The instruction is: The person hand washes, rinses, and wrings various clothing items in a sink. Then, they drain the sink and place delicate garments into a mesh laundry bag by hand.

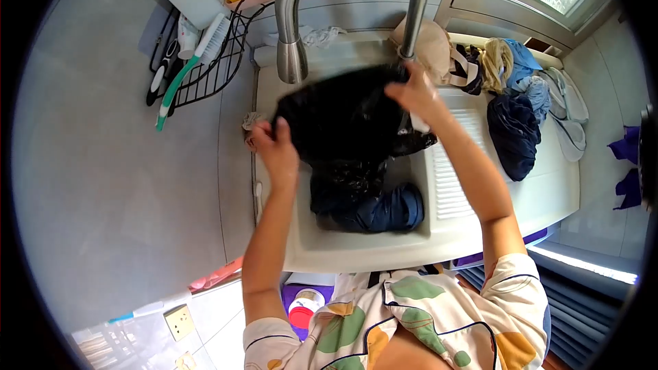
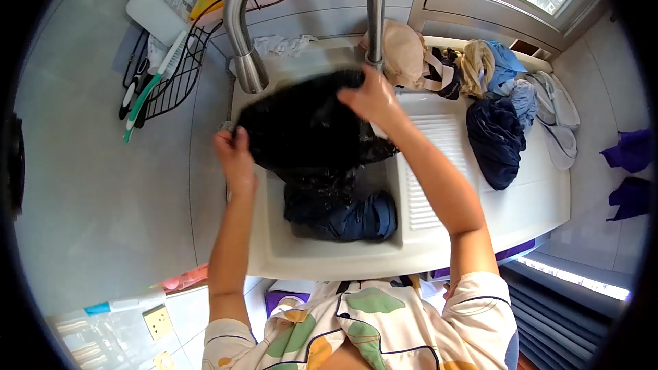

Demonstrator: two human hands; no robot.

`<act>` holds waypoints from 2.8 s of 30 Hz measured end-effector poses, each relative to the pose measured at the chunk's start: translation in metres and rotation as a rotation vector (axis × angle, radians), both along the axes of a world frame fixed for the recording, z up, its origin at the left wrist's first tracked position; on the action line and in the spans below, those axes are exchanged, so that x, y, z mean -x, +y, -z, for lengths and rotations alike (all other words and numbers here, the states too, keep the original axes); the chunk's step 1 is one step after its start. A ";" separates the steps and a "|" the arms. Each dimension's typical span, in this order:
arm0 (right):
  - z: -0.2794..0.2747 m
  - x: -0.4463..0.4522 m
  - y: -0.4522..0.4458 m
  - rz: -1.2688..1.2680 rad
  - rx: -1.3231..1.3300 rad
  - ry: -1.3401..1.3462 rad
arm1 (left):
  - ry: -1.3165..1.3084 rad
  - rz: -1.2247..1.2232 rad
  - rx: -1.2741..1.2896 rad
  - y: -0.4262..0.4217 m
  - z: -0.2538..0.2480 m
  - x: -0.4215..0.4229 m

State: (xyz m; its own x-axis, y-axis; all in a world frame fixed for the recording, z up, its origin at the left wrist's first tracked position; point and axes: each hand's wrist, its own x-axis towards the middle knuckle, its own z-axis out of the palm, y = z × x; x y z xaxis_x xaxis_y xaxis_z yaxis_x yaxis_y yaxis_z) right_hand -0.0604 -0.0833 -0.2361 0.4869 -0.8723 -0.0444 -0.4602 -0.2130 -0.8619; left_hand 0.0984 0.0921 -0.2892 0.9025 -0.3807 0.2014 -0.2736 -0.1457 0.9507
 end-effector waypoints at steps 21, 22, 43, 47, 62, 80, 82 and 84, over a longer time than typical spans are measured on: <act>0.310 -0.021 0.027 -0.241 0.219 0.601 | -0.590 0.491 -1.021 -0.048 0.210 0.044; 0.302 -0.020 0.027 -0.262 0.281 0.685 | -0.588 0.493 -1.018 -0.046 0.213 0.046; 0.124 0.020 0.016 -0.460 0.628 -0.119 | 0.849 0.665 0.421 -0.043 0.081 0.090; 0.116 0.003 0.037 -0.540 0.406 -0.260 | 0.752 0.662 0.356 -0.017 0.081 0.097; 0.052 0.080 0.079 -0.900 -0.288 0.026 | 0.842 0.714 0.606 -0.017 0.025 0.042; 0.069 -0.017 0.033 -0.672 0.766 -0.119 | -0.191 0.670 0.144 0.005 -0.027 0.071; 0.071 -0.018 0.042 -0.685 0.823 -0.173 | -0.214 0.675 0.129 0.009 -0.027 0.072; 0.067 -0.007 0.069 -0.656 -0.137 -0.129 | -0.200 0.676 0.128 0.011 -0.023 0.073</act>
